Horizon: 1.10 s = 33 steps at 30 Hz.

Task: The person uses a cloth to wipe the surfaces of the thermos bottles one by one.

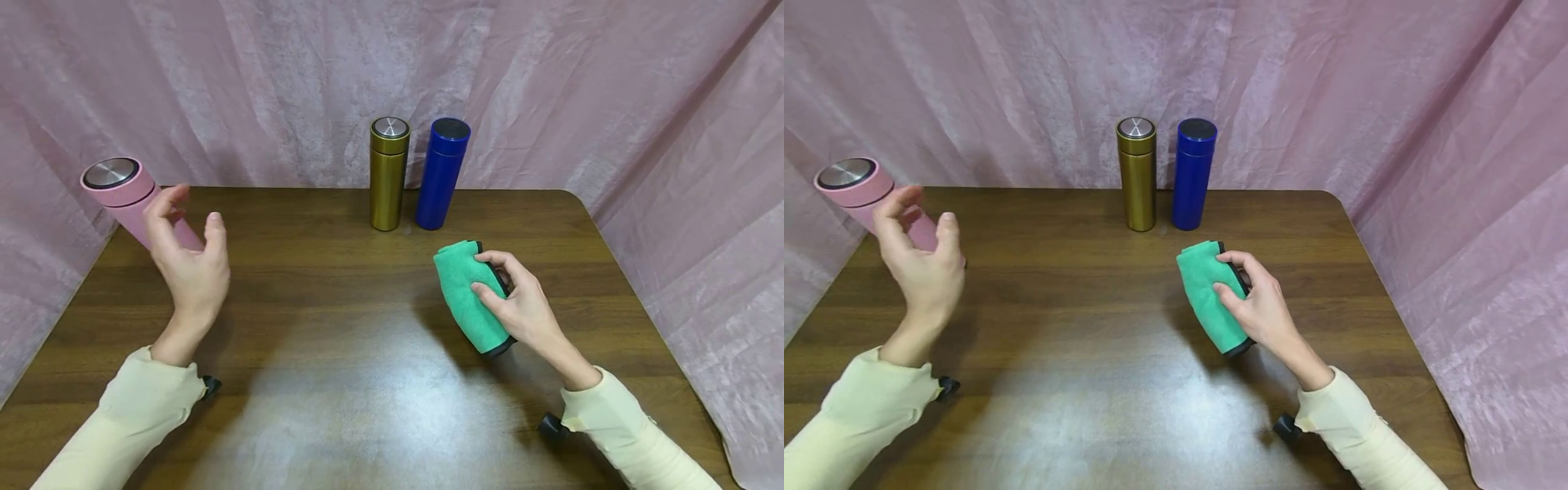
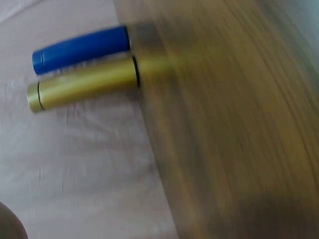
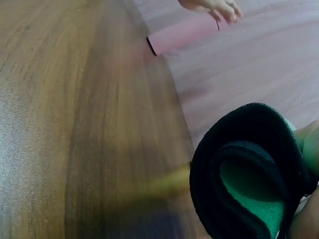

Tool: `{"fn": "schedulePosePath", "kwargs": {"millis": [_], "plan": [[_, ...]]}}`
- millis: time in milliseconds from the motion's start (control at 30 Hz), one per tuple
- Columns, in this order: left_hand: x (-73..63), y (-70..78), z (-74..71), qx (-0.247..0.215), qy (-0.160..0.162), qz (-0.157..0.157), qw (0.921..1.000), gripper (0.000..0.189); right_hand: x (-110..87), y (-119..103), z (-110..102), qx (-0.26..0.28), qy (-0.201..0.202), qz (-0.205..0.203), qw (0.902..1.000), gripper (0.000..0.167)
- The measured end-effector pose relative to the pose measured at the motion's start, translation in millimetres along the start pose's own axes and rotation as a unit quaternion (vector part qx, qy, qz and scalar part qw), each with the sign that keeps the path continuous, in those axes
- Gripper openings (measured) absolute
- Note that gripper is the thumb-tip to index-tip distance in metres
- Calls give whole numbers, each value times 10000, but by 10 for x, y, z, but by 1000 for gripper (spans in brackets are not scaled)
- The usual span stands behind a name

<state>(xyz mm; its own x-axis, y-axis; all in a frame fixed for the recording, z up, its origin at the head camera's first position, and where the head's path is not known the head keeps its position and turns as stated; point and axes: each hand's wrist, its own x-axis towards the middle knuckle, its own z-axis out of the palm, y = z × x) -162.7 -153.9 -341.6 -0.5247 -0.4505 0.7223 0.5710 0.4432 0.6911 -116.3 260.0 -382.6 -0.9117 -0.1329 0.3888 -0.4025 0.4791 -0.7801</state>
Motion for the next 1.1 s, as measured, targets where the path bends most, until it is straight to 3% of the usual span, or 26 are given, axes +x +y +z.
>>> {"fn": "schedulePosePath", "kwargs": {"millis": [100,233,500,600,733,933,1100], "plan": [[-78,-102,165,-83,-658,-97,9977,40,11,-7,-19,-13,-25,26,10000,42],[-137,-231,426,-136,-1565,-210,9874,45,20,-10,-51,-8,-27,75,10000,42],[-169,-216,997,-243,-2843,-998,9532,55,12,6,-103,39,38,110,9999,41],[-162,-219,1176,-298,-3017,-1168,9458,60,8,10,-121,47,53,123,9999,41],[-147,-250,1362,-374,-3026,-1396,9421,62,13,9,-128,19,73,115,9999,41],[-136,-329,1631,-41,-3233,-1830,9284,76,16,13,-135,89,76,122,9999,42],[-125,-343,1838,111,-3354,-1955,9215,84,18,16,-131,127,91,137,9998,41]]}}
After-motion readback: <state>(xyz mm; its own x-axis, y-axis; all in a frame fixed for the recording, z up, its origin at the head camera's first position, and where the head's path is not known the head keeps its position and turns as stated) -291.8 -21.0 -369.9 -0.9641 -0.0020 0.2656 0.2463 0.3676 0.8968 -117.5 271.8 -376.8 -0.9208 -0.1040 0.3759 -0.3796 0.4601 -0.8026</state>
